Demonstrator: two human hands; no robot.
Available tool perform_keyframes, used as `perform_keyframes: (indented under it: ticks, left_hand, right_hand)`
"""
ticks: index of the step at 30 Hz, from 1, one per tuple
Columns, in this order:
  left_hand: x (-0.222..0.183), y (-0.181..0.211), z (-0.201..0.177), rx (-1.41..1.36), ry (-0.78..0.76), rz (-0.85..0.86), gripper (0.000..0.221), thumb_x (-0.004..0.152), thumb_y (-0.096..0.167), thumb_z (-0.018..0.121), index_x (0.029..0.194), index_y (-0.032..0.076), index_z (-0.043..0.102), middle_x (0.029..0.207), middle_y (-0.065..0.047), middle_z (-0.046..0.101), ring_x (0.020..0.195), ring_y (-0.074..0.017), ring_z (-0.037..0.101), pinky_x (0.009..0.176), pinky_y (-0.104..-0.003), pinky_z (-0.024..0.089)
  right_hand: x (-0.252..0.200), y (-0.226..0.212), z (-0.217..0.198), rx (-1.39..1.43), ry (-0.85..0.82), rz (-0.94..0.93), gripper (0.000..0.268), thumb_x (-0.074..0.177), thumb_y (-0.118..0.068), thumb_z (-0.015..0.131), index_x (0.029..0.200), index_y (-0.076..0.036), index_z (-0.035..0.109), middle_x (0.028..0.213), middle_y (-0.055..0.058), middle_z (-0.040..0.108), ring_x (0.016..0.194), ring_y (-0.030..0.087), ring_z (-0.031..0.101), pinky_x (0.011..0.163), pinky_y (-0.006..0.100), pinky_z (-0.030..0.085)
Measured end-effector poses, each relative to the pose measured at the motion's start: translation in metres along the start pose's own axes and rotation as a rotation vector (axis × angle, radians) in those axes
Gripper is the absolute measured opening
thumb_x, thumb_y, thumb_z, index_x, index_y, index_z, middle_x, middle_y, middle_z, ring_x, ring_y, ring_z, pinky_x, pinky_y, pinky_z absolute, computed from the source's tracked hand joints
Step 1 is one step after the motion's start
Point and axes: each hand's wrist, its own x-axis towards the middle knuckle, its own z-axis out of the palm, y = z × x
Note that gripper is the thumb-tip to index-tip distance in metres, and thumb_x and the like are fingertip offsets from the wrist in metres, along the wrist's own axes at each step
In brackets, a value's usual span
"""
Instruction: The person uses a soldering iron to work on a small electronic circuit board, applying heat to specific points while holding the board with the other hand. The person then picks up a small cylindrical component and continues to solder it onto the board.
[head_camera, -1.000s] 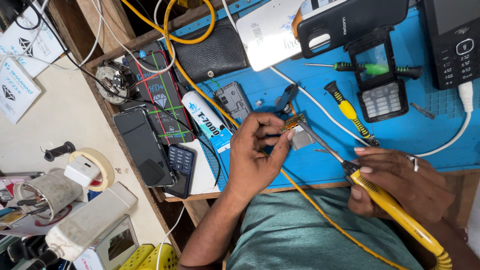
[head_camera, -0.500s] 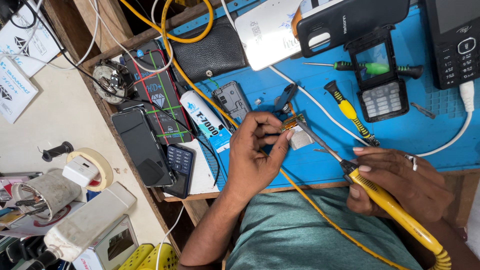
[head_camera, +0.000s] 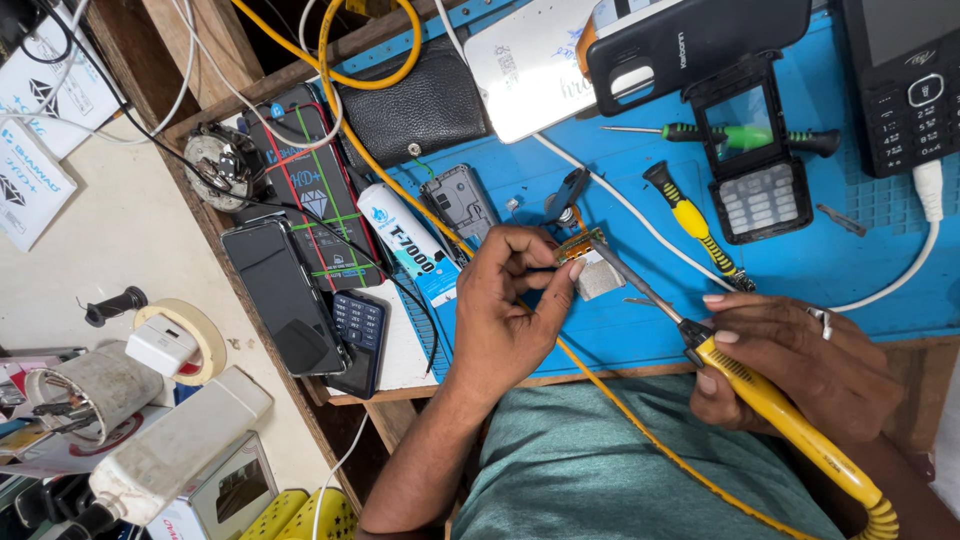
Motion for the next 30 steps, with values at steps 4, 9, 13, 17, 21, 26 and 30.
perform_keyframes:
  ticks: [4,9,13,17,21,26,30]
  left_hand:
    - [0.0,0.0,-0.001,0.024,-0.011,0.002,0.022,0.1,-0.002,0.07,0.109,0.001,0.05,0.102,-0.007,0.062,0.098,-0.012,0.072,0.086,-0.027,0.069]
    - [0.0,-0.001,-0.001,0.012,-0.015,0.006,0.022,0.1,-0.002,0.069,0.109,0.001,0.05,0.103,-0.008,0.063,0.1,-0.0134,0.073,0.087,-0.028,0.07]
    - [0.0,0.0,0.0,0.021,-0.005,0.004,0.023,0.1,-0.002,0.071,0.109,0.001,0.05,0.103,-0.009,0.063,0.098,-0.0137,0.073,0.085,-0.028,0.07]
    - [0.002,0.003,0.0,0.061,0.01,-0.01,0.028,0.098,0.002,0.073,0.115,0.0,0.051,0.104,-0.009,0.064,0.098,-0.0142,0.074,0.082,-0.027,0.07]
    - [0.001,0.005,0.0,0.109,0.016,-0.025,0.032,0.096,0.003,0.075,0.12,-0.001,0.054,0.104,-0.01,0.065,0.095,-0.0147,0.074,0.078,-0.026,0.068]
    - [0.004,0.007,0.003,0.118,0.03,-0.029,0.031,0.096,0.004,0.075,0.12,-0.001,0.056,0.105,-0.01,0.067,0.097,-0.0143,0.075,0.077,-0.026,0.067]
    - [0.006,0.014,0.004,0.133,0.029,-0.044,0.032,0.096,0.005,0.075,0.121,-0.001,0.055,0.105,-0.01,0.069,0.093,-0.0136,0.076,0.076,-0.024,0.067]
  right_hand:
    - [-0.001,-0.002,-0.002,-0.027,-0.023,0.025,0.024,0.084,-0.008,0.079,0.1,-0.003,0.062,0.087,0.016,0.073,0.09,0.032,0.078,0.077,0.04,0.064]
    - [-0.001,-0.002,-0.001,-0.033,-0.026,0.029,0.024,0.085,-0.011,0.079,0.101,-0.004,0.062,0.089,0.016,0.074,0.091,0.03,0.077,0.078,0.039,0.064]
    - [-0.009,0.0,-0.002,-0.031,-0.03,0.043,0.024,0.084,-0.009,0.08,0.1,-0.004,0.062,0.088,0.015,0.073,0.091,0.031,0.078,0.077,0.039,0.064]
    - [-0.027,0.015,-0.013,-0.007,-0.124,0.084,0.034,0.079,-0.011,0.08,0.105,-0.004,0.059,0.089,0.012,0.073,0.096,0.032,0.077,0.079,0.041,0.063]
    - [-0.05,0.034,-0.018,-0.075,-0.173,0.102,0.035,0.079,-0.009,0.074,0.11,-0.006,0.057,0.091,0.013,0.073,0.102,0.036,0.078,0.081,0.042,0.063]
    - [-0.054,0.038,-0.013,-0.005,-0.055,0.102,0.033,0.084,-0.009,0.067,0.113,-0.004,0.053,0.092,0.014,0.071,0.101,0.037,0.077,0.083,0.042,0.063]
    - [-0.04,0.028,-0.01,0.04,0.0,0.085,0.03,0.089,-0.012,0.066,0.114,-0.002,0.052,0.092,0.017,0.069,0.101,0.039,0.076,0.085,0.044,0.064]
